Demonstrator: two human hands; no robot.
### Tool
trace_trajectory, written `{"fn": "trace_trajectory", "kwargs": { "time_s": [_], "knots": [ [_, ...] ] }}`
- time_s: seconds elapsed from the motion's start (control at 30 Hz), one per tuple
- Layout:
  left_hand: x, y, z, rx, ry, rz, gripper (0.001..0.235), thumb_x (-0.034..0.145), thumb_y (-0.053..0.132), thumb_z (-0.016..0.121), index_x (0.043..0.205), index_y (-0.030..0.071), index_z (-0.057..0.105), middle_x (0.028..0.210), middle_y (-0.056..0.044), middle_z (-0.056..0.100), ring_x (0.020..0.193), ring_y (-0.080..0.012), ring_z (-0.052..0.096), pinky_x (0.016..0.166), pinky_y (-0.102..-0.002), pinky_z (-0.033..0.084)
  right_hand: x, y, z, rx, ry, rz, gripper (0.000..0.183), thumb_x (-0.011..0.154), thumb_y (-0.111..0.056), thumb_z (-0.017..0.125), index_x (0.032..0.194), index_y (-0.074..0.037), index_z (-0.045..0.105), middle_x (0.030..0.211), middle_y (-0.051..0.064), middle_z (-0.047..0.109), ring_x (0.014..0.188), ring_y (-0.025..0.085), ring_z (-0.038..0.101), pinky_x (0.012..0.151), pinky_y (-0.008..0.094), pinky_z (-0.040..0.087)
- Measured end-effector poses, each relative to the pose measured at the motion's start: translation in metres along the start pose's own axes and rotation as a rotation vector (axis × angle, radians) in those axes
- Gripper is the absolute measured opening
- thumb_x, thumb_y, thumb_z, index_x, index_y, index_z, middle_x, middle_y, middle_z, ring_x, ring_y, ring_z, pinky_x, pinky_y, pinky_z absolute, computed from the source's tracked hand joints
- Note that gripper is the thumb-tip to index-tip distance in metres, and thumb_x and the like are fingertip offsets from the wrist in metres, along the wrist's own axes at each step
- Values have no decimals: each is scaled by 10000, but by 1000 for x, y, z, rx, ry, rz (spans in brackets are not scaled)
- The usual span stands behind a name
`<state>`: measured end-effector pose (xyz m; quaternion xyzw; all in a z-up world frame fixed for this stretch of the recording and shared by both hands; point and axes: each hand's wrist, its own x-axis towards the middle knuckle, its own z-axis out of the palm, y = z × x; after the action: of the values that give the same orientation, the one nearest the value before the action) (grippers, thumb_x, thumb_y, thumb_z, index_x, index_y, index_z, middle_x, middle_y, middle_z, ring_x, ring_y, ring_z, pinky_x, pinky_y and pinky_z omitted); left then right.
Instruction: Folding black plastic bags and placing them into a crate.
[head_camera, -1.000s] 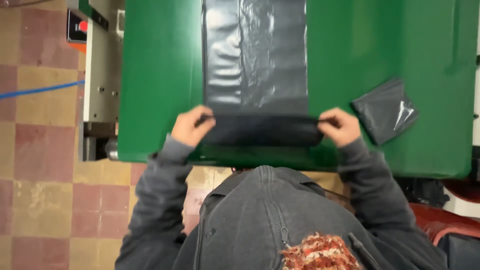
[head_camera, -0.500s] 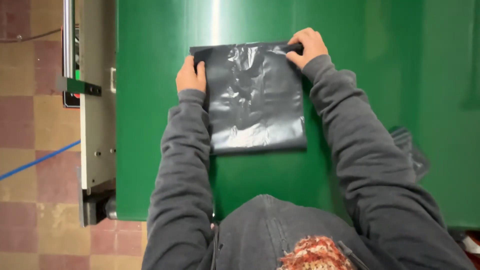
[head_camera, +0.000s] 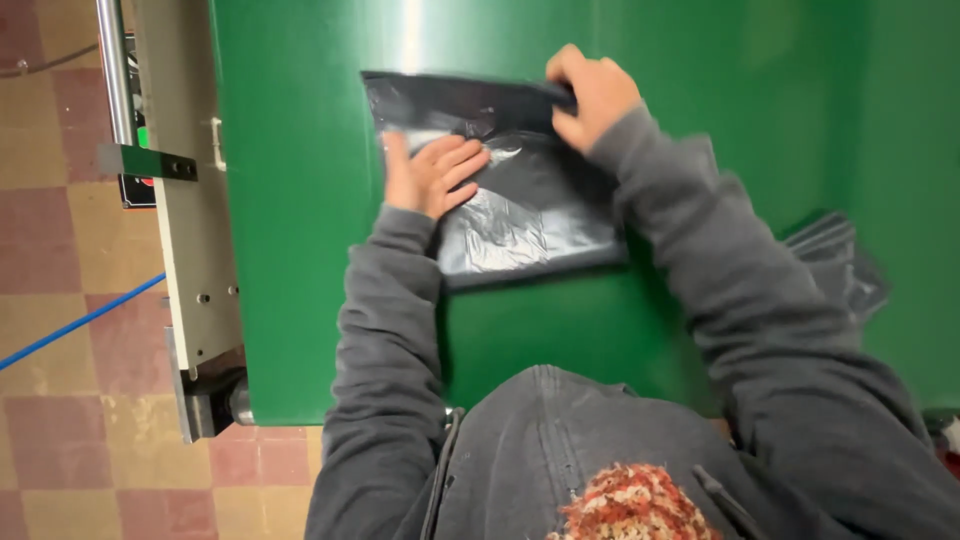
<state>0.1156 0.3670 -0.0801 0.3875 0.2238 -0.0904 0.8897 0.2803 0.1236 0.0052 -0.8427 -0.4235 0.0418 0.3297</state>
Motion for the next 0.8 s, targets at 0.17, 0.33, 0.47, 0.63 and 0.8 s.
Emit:
{"fn": "trace_trajectory", "kwargs": {
  "time_s": [0.17,0.33,0.47,0.63,0.8],
  "knots": [
    [-44,-18,-52,-353,-84,52,1029,850,842,206,1371,21,544,1361,-186,637,1197,-331,665,1000,-504,498,-108,-46,8,-210,116,-296,248,722,-59,758,940,-120,656,962,30,678,927,288,615,860,428,441],
    [-103,-46,-55,-140,11,311,889,1014,730,475,1494,-15,543,1467,-192,575,1281,-306,598,1161,-451,444,-161,-51,35,-320,191,-330,260,696,-60,758,928,-134,668,983,-15,683,976,253,628,884,415,452],
    [-168,-25,3,1188,303,937,699,862,481,733,1356,48,496,1334,-176,588,1177,-354,600,981,-487,484,-169,-77,27,-405,170,-281,263,715,-77,747,967,-99,675,1115,46,663,1124,287,596,969,451,461],
    [-171,-59,-20,2081,192,1208,451,821,329,764,1190,101,639,1220,-48,642,1170,-256,604,884,-438,523,-154,-135,51,-217,-109,-197,441,703,-26,674,1136,49,640,1309,206,592,1320,401,513,1095,488,428],
    [-153,-77,2,2076,-249,786,261,865,221,730,1110,146,684,1019,-18,692,928,-259,665,713,-396,510,-182,-121,136,-80,-3,-330,668,740,-128,729,1338,117,559,1443,269,492,1390,453,429,1161,567,320]
  ]
}}
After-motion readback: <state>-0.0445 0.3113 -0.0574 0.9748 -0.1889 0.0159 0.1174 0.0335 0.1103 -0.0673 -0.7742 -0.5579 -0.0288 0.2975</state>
